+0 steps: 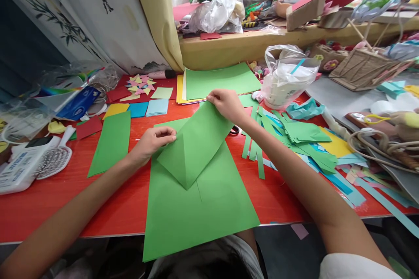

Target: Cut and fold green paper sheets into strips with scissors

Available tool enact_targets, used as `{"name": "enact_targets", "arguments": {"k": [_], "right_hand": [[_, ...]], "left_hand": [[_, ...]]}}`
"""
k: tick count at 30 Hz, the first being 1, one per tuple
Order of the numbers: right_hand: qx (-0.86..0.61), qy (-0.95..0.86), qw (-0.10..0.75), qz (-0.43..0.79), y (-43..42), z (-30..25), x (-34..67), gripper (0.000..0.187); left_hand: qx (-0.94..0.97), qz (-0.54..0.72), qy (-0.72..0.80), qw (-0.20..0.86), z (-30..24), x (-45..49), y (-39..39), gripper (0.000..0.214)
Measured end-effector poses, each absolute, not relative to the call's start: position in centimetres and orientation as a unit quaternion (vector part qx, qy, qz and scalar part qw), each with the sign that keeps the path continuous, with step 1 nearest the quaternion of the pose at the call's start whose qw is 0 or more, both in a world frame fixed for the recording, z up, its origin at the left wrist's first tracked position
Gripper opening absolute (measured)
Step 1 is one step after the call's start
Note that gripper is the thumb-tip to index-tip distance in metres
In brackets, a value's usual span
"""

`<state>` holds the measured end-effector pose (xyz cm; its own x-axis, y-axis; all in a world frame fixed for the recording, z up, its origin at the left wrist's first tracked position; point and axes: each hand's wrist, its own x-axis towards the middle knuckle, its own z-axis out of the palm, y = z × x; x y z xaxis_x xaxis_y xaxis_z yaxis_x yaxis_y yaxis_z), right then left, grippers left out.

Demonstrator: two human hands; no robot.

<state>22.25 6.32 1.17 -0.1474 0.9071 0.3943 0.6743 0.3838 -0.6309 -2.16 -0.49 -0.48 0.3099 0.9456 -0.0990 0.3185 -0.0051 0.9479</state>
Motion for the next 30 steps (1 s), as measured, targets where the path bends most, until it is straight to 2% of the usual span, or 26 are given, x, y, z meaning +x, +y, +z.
{"name": "enact_targets", "arguments": {"k": [14, 19, 23, 26, 30], "right_hand": [[-0.572, -0.708, 0.394, 0.129, 9.1, -1.4, 25.9, 0.024], [-0.618, -0.677, 0.385, 0.108, 10.1, -2.6, 27.7, 0.023], [-0.599, -0.675, 0.395, 0.170, 9.6, -2.6, 26.7, 0.025], [-0.537, -0.703, 0.408, 0.227, 7.8, -2.0, 23.5, 0.028], [-0.471, -0.746, 0.368, 0.295, 4.3, -0.9, 18.8, 0.030]], "left_hand": [[0.675, 0.295, 0.499, 0.457, 0.9, -3.9, 0.5, 0.014], [0.649, 0.383, 0.473, 0.457, 1.8, -5.1, 0.9, 0.010], [0.637, 0.418, 0.490, 0.424, 1.6, -5.2, 1.3, 0.013], [0.678, 0.362, 0.519, 0.373, 0.7, -4.7, 1.3, 0.017], [0.752, 0.272, 0.529, 0.284, -0.2, -3.7, 0.6, 0.024]]}}
